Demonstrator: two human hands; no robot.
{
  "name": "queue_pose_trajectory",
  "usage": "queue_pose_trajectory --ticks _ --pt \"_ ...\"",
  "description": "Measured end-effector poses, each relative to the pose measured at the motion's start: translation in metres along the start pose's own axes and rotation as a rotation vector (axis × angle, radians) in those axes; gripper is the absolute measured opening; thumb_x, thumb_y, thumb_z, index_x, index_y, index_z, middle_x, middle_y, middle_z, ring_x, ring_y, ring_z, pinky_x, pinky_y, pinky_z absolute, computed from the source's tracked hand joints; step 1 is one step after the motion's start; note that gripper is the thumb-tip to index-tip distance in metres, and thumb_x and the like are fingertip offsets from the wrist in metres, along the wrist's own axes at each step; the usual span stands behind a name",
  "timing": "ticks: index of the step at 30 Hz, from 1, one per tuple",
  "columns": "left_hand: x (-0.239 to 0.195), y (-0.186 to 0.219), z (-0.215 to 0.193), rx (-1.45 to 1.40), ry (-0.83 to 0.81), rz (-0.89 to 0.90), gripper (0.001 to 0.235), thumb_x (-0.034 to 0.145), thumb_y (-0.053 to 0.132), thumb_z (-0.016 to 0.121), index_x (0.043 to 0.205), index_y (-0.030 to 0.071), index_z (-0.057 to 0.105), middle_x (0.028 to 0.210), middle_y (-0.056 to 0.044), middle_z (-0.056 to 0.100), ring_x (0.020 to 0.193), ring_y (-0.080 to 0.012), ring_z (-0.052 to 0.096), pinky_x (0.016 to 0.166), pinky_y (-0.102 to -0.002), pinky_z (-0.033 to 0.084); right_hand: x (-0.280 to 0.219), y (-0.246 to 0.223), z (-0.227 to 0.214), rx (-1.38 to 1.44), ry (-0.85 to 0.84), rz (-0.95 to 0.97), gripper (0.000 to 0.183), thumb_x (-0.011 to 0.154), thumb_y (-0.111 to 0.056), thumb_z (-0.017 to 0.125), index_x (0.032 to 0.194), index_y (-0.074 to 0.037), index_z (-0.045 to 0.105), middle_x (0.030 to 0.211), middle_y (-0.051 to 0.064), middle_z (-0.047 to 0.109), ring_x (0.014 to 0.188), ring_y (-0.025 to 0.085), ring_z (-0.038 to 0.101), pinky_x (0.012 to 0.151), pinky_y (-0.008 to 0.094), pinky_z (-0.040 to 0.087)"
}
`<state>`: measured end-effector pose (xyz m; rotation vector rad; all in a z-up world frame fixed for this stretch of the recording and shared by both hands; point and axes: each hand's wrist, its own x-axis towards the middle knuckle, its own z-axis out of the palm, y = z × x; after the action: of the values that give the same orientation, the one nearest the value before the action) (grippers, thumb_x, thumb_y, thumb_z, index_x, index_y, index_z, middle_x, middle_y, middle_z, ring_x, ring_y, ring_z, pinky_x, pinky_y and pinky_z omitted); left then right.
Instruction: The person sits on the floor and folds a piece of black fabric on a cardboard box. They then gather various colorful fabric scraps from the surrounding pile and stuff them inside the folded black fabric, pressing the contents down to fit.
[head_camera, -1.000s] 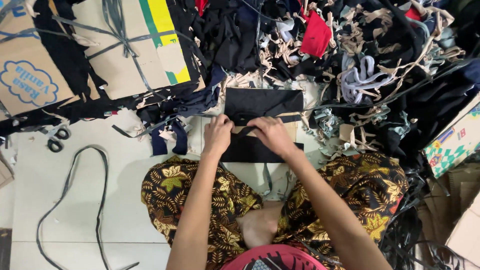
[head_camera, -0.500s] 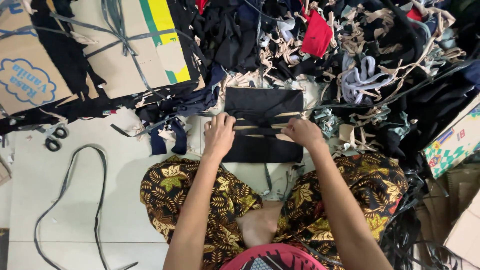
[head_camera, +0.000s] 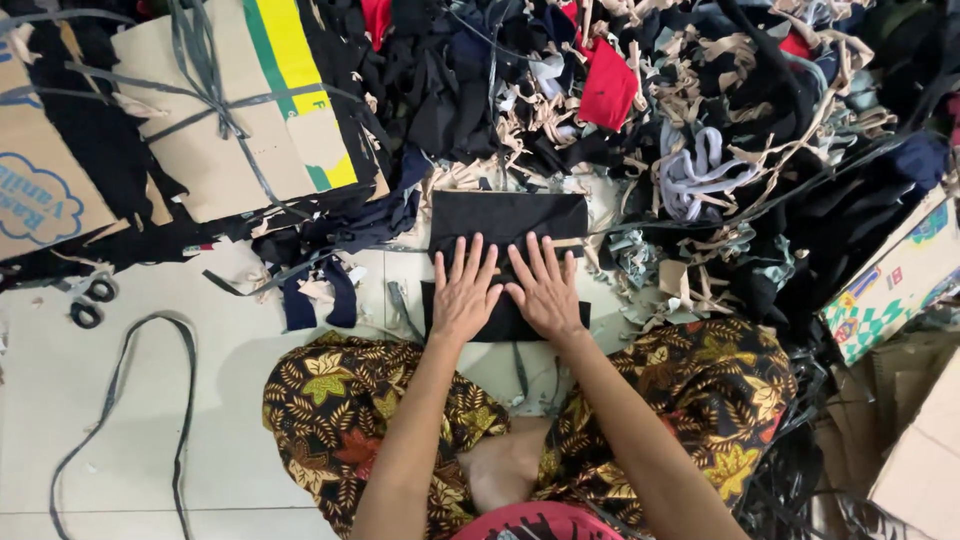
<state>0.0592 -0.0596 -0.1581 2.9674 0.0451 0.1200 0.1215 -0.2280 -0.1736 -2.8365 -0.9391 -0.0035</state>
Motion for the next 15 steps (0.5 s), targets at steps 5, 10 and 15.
queue_pose_trajectory --ticks 5,10,15 --pt "-0.003 0.001 -0.006 -0.034 0.043 0.005 0.065 0.1 0.043 0.052 0.159 0.022 0.035 0.17 -0.008 0.021 0.156 -0.0311 0.017 0.122 -0.063 0.006 0.0 0.008 0.003 0.068 0.053 -0.01 0.066 0.104 -0.053 0.04 0.163 -0.027 0.029 0.169 0.012 0.024 0.154 0.034 0.023 0.12 0.06 0.021" --pt "0.011 0.0 -0.026 -0.054 0.092 -0.021 0.062 0.101 0.043 0.051 0.159 0.024 0.037 0.17 -0.003 0.024 0.156 -0.029 0.018 0.12 -0.065 0.008 0.034 0.059 -0.021 0.244 0.434 0.032 0.05 0.104 -0.016 0.05 0.153 -0.008 0.048 0.151 0.022 0.048 0.136 0.039 0.05 0.115 0.047 0.039" --pt "0.028 -0.006 -0.02 -0.059 0.01 -0.08 0.061 0.101 0.048 0.05 0.156 0.022 0.041 0.167 -0.005 0.029 0.154 -0.033 0.023 0.118 -0.07 0.015 0.049 0.082 0.011 -0.111 0.213 -0.015 0.069 0.099 -0.049 0.052 0.157 -0.012 0.044 0.163 0.013 0.04 0.143 0.033 0.046 0.113 0.057 0.037"
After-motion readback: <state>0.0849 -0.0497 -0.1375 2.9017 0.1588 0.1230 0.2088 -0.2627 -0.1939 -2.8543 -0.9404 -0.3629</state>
